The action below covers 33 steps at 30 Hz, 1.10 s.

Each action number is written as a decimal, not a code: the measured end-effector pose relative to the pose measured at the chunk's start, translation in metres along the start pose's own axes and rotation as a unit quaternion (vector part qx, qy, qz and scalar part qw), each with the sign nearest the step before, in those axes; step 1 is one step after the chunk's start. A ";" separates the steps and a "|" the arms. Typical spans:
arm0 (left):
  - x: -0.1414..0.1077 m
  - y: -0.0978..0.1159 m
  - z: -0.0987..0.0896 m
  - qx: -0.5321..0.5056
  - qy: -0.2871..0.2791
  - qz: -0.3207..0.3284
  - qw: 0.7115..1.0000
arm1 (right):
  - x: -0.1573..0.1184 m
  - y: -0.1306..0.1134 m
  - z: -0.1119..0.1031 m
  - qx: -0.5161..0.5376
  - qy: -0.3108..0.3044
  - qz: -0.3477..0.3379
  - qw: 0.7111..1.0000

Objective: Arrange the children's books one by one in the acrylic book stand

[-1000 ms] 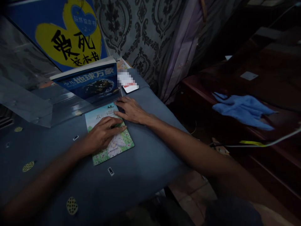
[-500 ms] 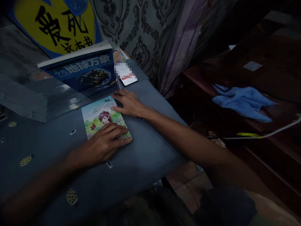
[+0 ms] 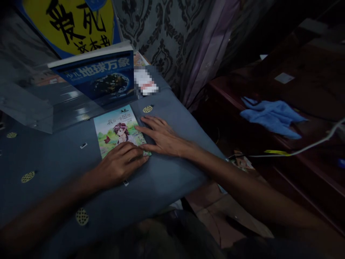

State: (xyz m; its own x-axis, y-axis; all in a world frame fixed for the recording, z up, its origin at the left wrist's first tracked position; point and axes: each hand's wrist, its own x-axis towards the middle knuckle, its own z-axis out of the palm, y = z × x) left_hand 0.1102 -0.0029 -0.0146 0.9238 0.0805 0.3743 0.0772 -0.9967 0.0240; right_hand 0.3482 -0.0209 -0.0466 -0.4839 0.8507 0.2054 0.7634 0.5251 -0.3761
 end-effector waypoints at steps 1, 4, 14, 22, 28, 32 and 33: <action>0.000 0.000 0.000 0.008 0.008 0.006 1.000 | -0.007 -0.004 -0.001 -0.002 -0.009 0.002 1.000; 0.001 0.001 0.000 0.024 0.029 0.013 0.999 | -0.021 -0.013 -0.003 -0.013 -0.026 0.004 1.000; -0.015 0.005 -0.010 0.024 0.026 0.002 0.999 | -0.025 -0.014 -0.004 -0.033 -0.032 0.002 0.999; -0.058 0.009 -0.032 -0.001 0.035 -0.029 0.999 | -0.024 -0.012 -0.003 -0.037 -0.033 0.001 0.999; -0.085 0.015 -0.044 -0.003 0.007 -0.078 0.997 | -0.024 -0.010 -0.002 -0.031 -0.032 0.003 0.999; -0.088 0.016 -0.046 -0.012 0.015 -0.101 0.995 | -0.024 -0.011 -0.002 -0.025 -0.025 0.003 0.999; -0.087 0.016 -0.046 -0.014 0.018 -0.101 0.995 | -0.024 -0.011 -0.002 -0.025 -0.023 0.004 0.999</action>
State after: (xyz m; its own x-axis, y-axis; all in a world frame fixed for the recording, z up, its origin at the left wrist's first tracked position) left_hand 0.0135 -0.0266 -0.0045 0.8765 0.2802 0.3915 0.2500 -0.9599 0.1271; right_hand 0.3523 -0.0470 -0.0455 -0.4965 0.8530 0.1610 0.7865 0.5205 -0.3323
